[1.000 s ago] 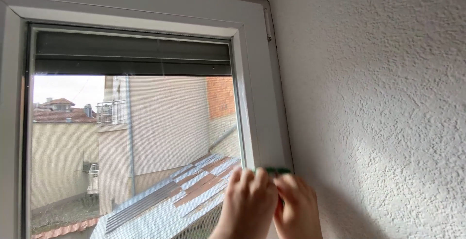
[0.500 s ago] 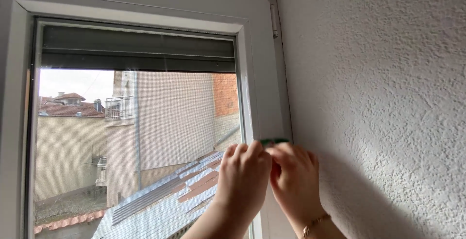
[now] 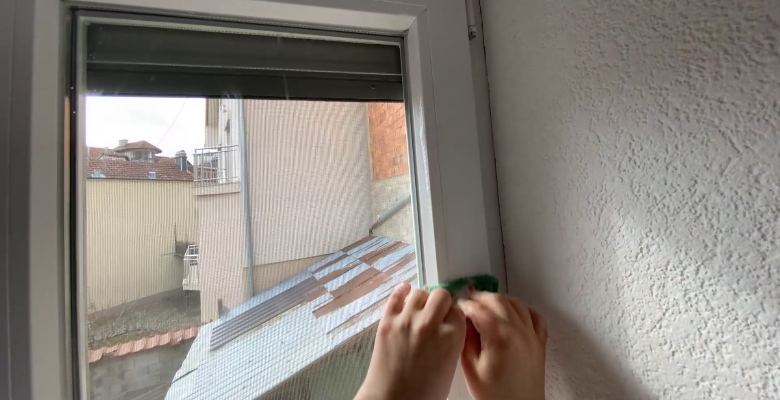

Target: The person is cleaning a white window frame using a sponge and soapy water from a bucket.

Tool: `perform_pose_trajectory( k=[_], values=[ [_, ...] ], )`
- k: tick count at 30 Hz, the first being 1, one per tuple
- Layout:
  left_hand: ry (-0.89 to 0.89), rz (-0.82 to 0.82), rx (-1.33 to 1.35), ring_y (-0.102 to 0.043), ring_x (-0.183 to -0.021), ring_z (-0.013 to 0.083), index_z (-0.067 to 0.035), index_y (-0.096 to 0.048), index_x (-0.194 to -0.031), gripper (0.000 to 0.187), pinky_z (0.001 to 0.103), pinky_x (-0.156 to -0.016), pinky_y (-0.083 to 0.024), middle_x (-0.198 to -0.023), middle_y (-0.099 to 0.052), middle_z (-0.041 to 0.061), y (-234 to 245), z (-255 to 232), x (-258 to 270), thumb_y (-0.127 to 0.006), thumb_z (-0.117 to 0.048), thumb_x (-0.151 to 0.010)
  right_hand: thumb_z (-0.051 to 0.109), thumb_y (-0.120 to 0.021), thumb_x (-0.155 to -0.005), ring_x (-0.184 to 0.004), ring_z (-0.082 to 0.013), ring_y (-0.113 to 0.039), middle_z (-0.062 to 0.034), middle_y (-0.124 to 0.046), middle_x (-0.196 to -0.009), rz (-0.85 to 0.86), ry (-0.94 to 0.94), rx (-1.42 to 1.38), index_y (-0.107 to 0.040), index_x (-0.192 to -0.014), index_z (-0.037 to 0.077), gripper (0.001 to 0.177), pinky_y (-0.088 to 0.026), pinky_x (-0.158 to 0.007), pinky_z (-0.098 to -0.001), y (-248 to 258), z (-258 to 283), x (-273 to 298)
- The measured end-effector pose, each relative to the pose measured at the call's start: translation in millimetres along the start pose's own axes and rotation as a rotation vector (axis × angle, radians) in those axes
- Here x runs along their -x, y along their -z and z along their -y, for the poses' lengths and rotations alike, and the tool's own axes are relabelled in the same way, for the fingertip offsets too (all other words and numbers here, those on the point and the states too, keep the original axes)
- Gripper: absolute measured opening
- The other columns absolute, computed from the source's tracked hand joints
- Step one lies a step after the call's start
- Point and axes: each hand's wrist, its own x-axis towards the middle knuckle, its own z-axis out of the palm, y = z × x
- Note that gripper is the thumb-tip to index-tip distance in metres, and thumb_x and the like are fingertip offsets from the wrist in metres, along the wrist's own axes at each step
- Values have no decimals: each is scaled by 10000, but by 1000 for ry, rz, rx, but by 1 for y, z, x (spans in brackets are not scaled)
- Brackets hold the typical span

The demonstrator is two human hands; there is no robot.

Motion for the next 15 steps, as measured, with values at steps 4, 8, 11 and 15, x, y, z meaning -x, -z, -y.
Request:
perform_pose_trajectory(
  k=[4,8,11,15],
  values=[
    [16,-106,-17,-503,-634,223,-126,-637,-622,194,412,-878,-541,-707,-491,18,-1,-12,16,-709,44,-682,265,-668,-771,-1079,-188,-665,134,-760,-1094,-94,29,55,-767,-965,295,220,-417,-942,-404,-2,4,17],
    [35,26,20,-552,-708,274,-96,-722,-764,84,483,-955,-503,-781,-567,43,10,-11,0,-707,-21,-731,248,-637,-863,-1104,-211,-660,93,-760,-1105,-75,78,34,-763,-1040,247,218,-413,-946,-426,9,9,-1],
    [22,-23,-32,-561,-724,283,-86,-748,-838,101,495,-944,-515,-809,-577,50,9,-3,-21,-709,-44,-754,223,-646,-899,-1134,-222,-635,64,-766,-1079,-72,122,28,-770,-1042,184,194,-425,-939,-419,13,12,-29],
    [44,-62,-44,-532,-707,297,-90,-686,-751,94,486,-927,-512,-794,-542,58,7,11,-45,-700,2,-735,145,-620,-908,-1140,-225,-657,39,-770,-1070,-123,142,-8,-786,-1027,167,206,-448,-936,-389,13,20,-62]
  ],
)
